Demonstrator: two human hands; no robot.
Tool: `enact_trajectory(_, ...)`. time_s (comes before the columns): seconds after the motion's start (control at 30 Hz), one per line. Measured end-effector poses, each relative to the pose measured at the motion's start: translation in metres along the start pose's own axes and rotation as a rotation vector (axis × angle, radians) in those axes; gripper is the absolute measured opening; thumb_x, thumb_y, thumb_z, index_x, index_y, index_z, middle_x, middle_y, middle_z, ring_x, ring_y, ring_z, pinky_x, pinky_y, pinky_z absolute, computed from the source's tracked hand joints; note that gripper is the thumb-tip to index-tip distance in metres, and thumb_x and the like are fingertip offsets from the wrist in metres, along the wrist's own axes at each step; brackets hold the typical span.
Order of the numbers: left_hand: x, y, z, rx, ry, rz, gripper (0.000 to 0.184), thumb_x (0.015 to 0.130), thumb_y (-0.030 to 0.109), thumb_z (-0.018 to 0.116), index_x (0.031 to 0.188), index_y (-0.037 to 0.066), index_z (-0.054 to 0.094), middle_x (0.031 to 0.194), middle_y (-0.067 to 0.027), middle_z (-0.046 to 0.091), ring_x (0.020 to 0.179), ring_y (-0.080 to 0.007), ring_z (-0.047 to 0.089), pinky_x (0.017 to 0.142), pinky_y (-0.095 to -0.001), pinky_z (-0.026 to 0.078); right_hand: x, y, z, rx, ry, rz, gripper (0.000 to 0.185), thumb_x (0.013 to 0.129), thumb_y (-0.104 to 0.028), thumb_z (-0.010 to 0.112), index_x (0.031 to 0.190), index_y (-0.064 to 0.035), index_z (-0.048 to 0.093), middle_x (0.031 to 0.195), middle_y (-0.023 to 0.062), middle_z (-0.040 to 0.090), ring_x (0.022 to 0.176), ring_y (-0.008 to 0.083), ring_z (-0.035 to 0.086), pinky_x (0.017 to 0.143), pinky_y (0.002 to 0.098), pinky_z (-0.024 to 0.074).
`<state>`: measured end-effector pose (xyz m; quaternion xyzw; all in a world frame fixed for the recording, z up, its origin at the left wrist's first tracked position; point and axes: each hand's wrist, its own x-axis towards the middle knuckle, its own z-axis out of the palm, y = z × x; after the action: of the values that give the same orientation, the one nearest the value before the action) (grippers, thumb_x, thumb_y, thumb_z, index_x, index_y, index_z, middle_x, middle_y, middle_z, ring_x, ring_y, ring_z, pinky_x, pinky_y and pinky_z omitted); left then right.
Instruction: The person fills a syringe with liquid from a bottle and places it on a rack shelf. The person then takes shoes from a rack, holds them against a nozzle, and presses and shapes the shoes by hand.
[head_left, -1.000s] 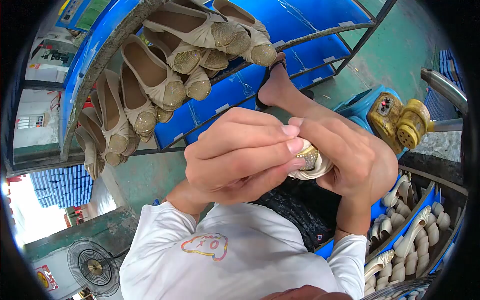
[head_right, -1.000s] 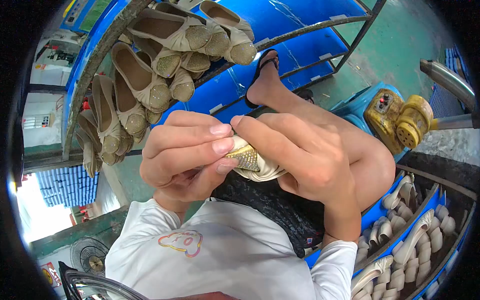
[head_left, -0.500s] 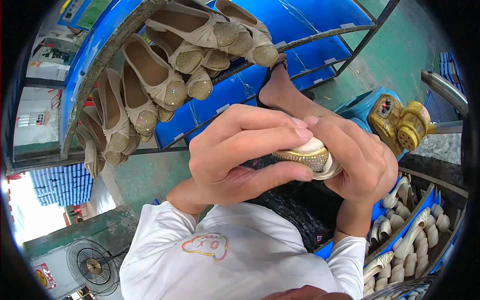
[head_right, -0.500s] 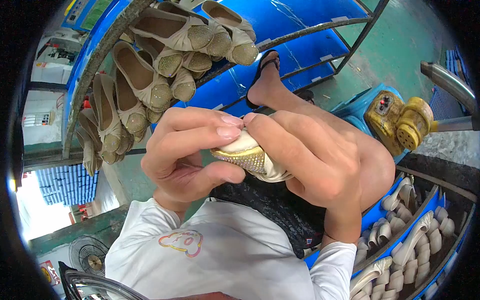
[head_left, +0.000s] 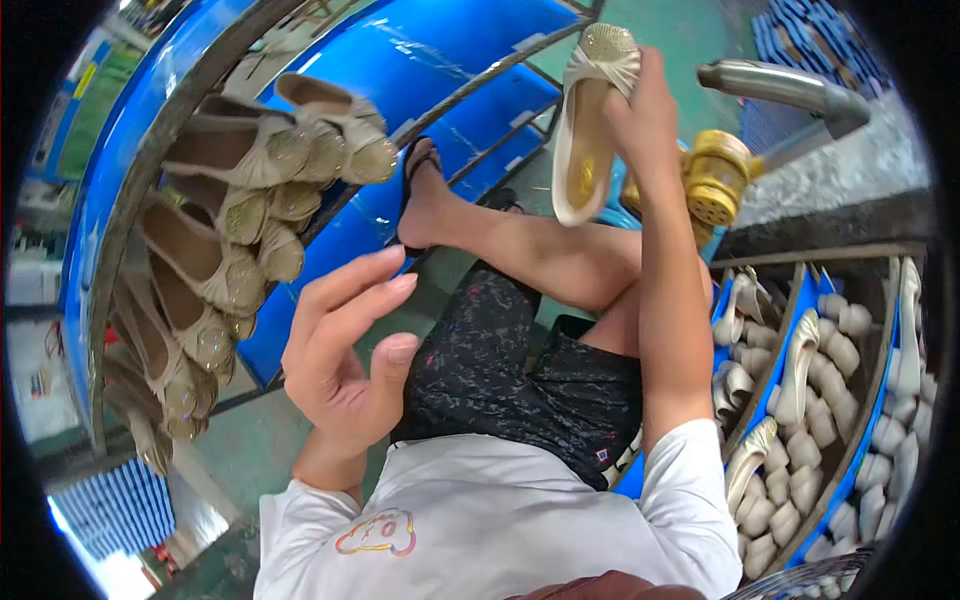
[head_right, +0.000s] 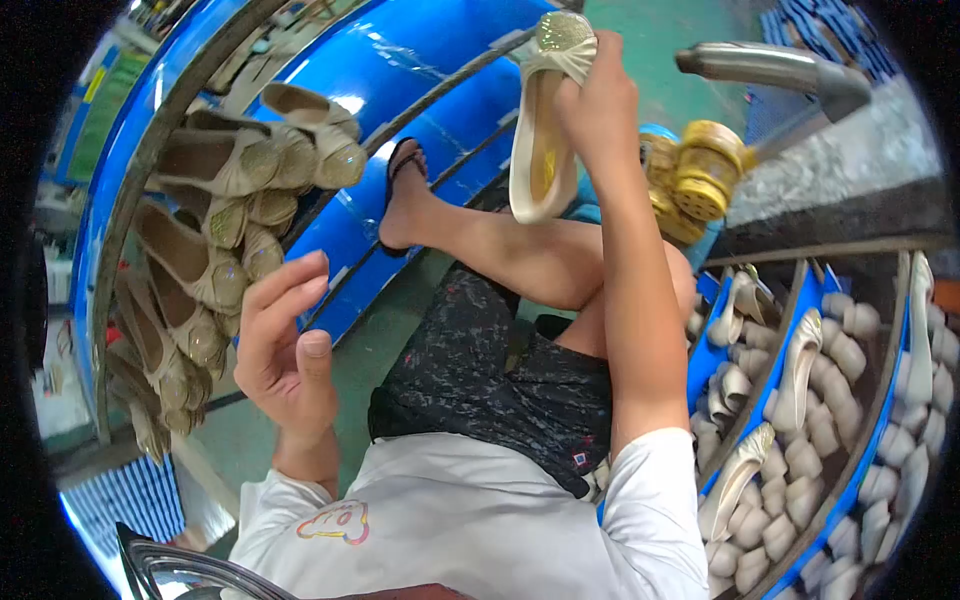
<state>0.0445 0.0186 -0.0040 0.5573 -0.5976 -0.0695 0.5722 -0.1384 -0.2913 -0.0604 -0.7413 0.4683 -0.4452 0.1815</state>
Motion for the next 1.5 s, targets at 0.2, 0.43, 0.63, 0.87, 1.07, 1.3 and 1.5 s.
enact_trajectory(0.2,-0.008,-0.002,0.003,0.035,-0.100,-0.093,0.028,0.102,0.022,0.068,0.111,-0.004,0.075,0.110,-0.0200,0.076,0.105,-0.0286,0.071,0.096,-0.0381,0.054,0.032,0.098,0.007,-0.161,0.139,0.357,0.058,0.083,-0.006,0.059,0.139,0.0012,0.046,0.113,0.0369,0.069,0.111,0.0551,0.064,0.099,0.0562,0.0490)
enact_trajectory(0.43,-0.011,-0.014,-0.002,0.046,-0.131,-0.185,0.024,0.103,0.018,0.067,0.109,-0.003,0.076,0.109,-0.0184,0.076,0.104,-0.0272,0.071,0.094,-0.0365,0.054,0.027,0.108,0.012,-0.158,0.309,0.390,0.058,0.083,-0.005,0.057,0.140,-0.0014,0.047,0.119,0.0347,0.068,0.114,0.0545,0.063,0.101,0.0563,0.0484)
enact_trajectory(0.63,-0.013,-0.020,0.001,0.026,-0.132,-0.209,0.023,0.103,0.018,0.066,0.107,-0.003,0.076,0.107,-0.0184,0.076,0.102,-0.0269,0.072,0.093,-0.0361,0.055,0.024,0.108,0.017,-0.126,0.380,0.384,0.060,0.083,-0.004,0.056,0.142,-0.0018,0.046,0.118,0.0334,0.069,0.114,0.0536,0.064,0.101,0.0557,0.0488)
enact_trajectory(0.87,-0.013,-0.021,0.005,0.010,-0.138,-0.188,0.024,0.104,0.018,0.065,0.108,-0.003,0.076,0.106,-0.0188,0.076,0.100,-0.0274,0.073,0.092,-0.0365,0.056,0.020,0.103,0.014,-0.121,0.370,0.397,0.061,0.081,-0.004,0.055,0.141,-0.0025,0.047,0.119,0.0320,0.069,0.114,0.0522,0.064,0.101,0.0551,0.0491)
enact_trajectory(1.07,-0.006,-0.018,0.000,0.033,-0.152,-0.116,0.017,0.098,0.006,0.069,0.111,-0.002,0.075,0.109,-0.0190,0.076,0.100,-0.0296,0.074,0.090,-0.0364,0.057,0.004,0.078,0.009,0.055,0.185,0.107,0.060,0.081,-0.001,0.052,0.140,-0.0059,0.053,0.117,0.0271,0.072,0.113,0.0471,0.068,0.099,0.0488,0.0524)
enact_trajectory(1.3,0.022,-0.013,-0.004,0.047,0.044,0.020,0.047,0.085,0.020,0.086,0.124,0.000,0.071,0.125,-0.0182,0.072,0.114,-0.0312,0.070,0.098,-0.0381,0.054,-0.069,-0.101,-0.013,0.367,-0.212,-0.547,0.052,0.075,0.002,0.073,0.125,-0.0066,0.067,0.103,0.0160,0.075,0.092,0.0356,0.074,0.080,0.0389,0.0584)
enact_trajectory(1.5,0.014,-0.004,-0.014,0.033,-0.013,0.136,0.060,0.078,0.037,0.093,0.120,-0.001,0.072,0.118,-0.0172,0.072,0.108,-0.0276,0.070,0.092,-0.0365,0.057,-0.111,-0.132,-0.024,0.474,-0.319,-0.705,0.051,0.064,-0.004,0.082,0.115,-0.0038,0.072,0.093,0.0116,0.073,0.079,0.0296,0.074,0.065,0.0369,0.0586)
